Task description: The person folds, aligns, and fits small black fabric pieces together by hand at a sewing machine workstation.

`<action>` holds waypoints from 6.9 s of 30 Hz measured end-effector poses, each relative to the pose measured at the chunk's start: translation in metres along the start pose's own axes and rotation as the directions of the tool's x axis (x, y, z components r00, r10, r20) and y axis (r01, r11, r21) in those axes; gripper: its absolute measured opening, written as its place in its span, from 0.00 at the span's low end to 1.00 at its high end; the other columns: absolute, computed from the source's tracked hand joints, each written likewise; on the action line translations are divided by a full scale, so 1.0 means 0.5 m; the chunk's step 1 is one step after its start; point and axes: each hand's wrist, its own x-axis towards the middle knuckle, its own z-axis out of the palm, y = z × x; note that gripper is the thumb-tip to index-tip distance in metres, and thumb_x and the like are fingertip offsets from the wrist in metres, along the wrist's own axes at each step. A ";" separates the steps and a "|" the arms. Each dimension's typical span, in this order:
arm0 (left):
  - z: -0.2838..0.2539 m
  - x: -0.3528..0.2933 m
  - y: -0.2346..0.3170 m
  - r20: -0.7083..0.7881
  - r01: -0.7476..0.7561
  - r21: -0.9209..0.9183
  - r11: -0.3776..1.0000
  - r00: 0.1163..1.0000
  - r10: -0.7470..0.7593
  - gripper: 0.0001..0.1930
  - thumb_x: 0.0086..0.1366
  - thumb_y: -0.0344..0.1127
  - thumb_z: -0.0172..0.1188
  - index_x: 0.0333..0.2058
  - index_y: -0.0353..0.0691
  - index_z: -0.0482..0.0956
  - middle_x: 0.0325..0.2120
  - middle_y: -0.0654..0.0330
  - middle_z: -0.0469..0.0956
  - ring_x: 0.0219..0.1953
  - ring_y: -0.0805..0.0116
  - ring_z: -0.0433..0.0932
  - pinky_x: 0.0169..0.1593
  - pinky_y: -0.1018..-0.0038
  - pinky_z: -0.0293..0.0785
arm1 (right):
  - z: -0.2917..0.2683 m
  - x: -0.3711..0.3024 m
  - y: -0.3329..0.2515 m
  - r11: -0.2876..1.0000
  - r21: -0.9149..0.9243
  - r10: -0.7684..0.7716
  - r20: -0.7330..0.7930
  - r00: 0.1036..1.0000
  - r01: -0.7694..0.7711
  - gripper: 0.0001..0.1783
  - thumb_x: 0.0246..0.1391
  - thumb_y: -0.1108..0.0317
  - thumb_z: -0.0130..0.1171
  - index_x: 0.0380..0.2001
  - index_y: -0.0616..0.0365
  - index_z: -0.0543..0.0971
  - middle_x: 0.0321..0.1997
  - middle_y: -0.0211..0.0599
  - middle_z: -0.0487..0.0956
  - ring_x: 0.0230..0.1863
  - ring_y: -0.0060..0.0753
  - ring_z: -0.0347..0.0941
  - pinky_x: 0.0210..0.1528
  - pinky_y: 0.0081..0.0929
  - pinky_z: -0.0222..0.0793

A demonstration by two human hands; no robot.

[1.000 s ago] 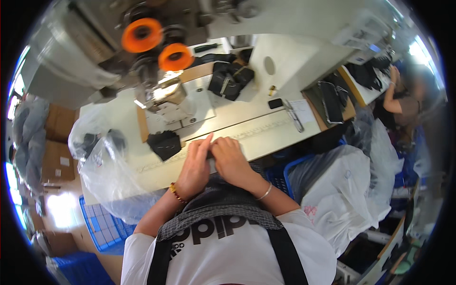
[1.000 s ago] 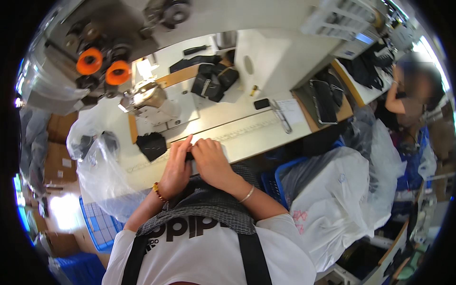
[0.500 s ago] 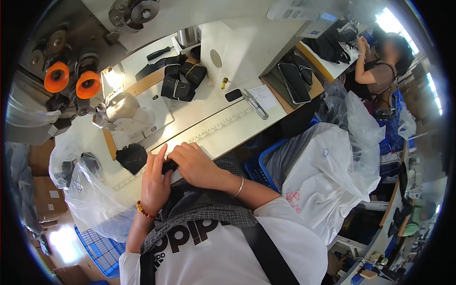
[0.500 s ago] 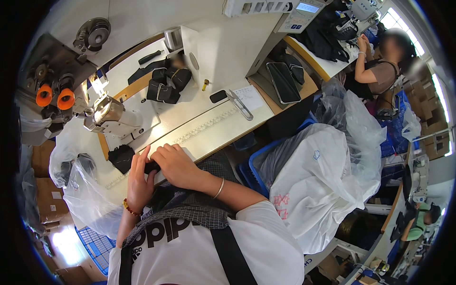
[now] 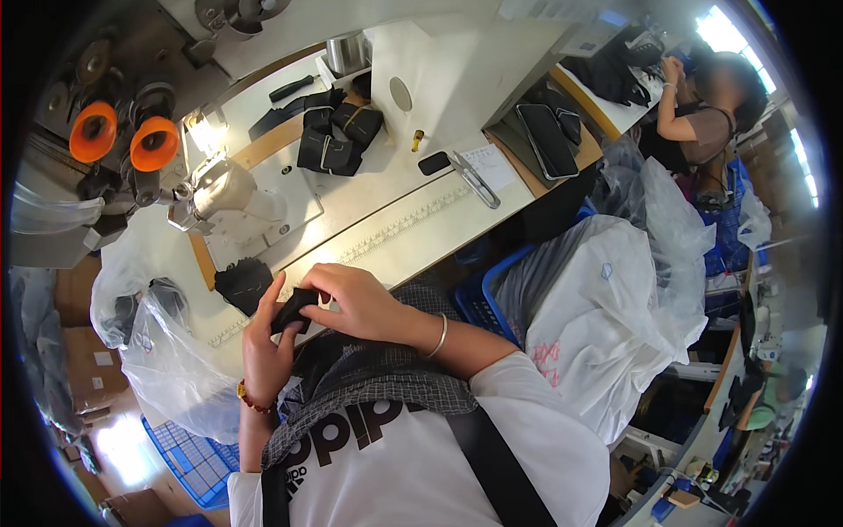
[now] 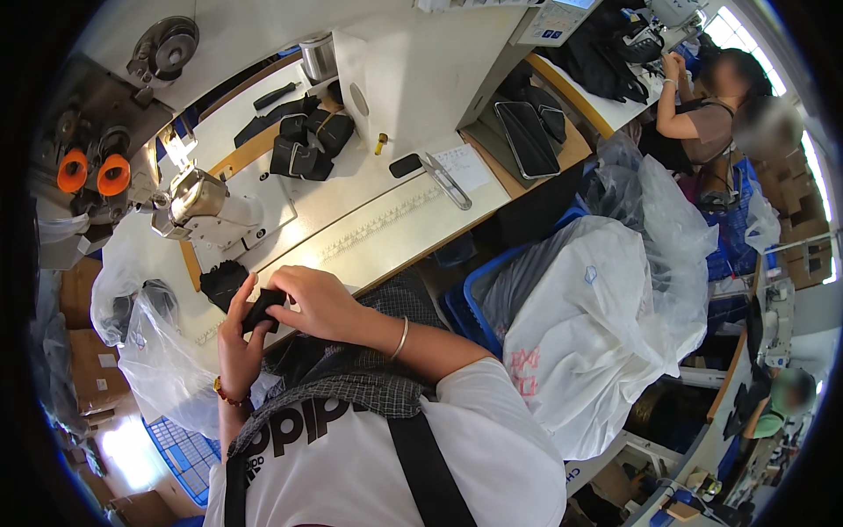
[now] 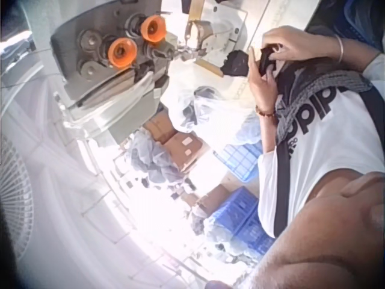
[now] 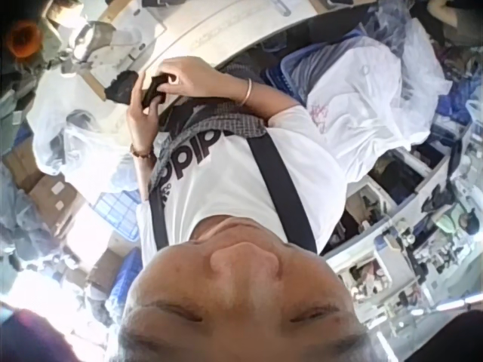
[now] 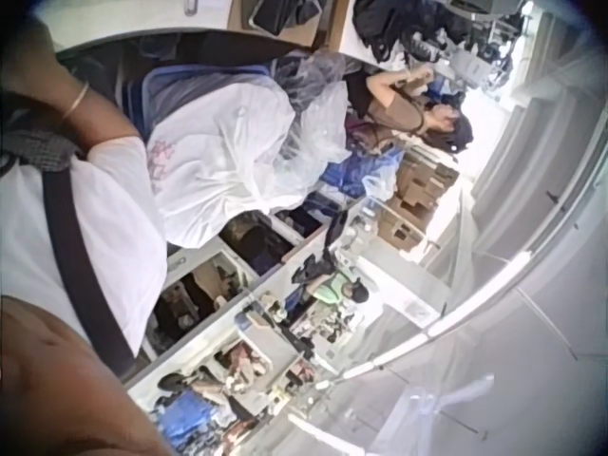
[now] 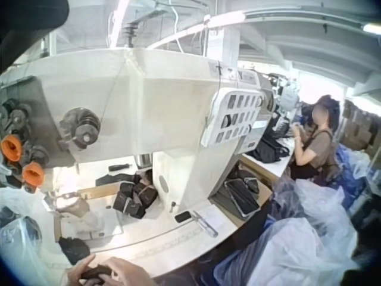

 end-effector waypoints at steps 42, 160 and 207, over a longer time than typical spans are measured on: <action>-0.092 0.041 -0.085 -0.337 0.037 0.623 0.781 0.914 0.226 0.34 0.53 0.32 0.72 0.60 0.38 0.72 0.55 0.44 0.71 0.59 0.44 0.67 0.63 0.55 0.62 | -0.102 0.021 -0.011 0.960 -0.259 -0.195 -0.362 0.911 0.102 0.21 0.47 0.72 0.68 0.46 0.56 0.76 0.44 0.43 0.76 0.49 0.50 0.73 0.51 0.43 0.68; -0.055 -0.022 -0.146 -0.464 -0.103 0.546 0.831 0.789 0.402 0.17 0.54 0.23 0.68 0.42 0.37 0.75 0.40 0.55 0.81 0.42 0.50 0.78 0.44 0.62 0.75 | 0.176 0.104 0.026 0.856 -0.479 -0.241 -0.041 0.970 0.192 0.15 0.40 0.75 0.70 0.31 0.59 0.75 0.40 0.38 0.72 0.40 0.43 0.72 0.42 0.38 0.69; -0.069 -0.018 -0.149 -0.389 -0.235 0.407 0.883 0.830 0.400 0.08 0.53 0.24 0.67 0.33 0.38 0.80 0.30 0.57 0.77 0.35 0.54 0.75 0.38 0.63 0.73 | 0.140 0.138 0.029 0.953 -0.302 -0.017 -0.009 1.000 0.013 0.13 0.45 0.78 0.69 0.35 0.57 0.78 0.37 0.38 0.74 0.38 0.43 0.75 0.40 0.37 0.72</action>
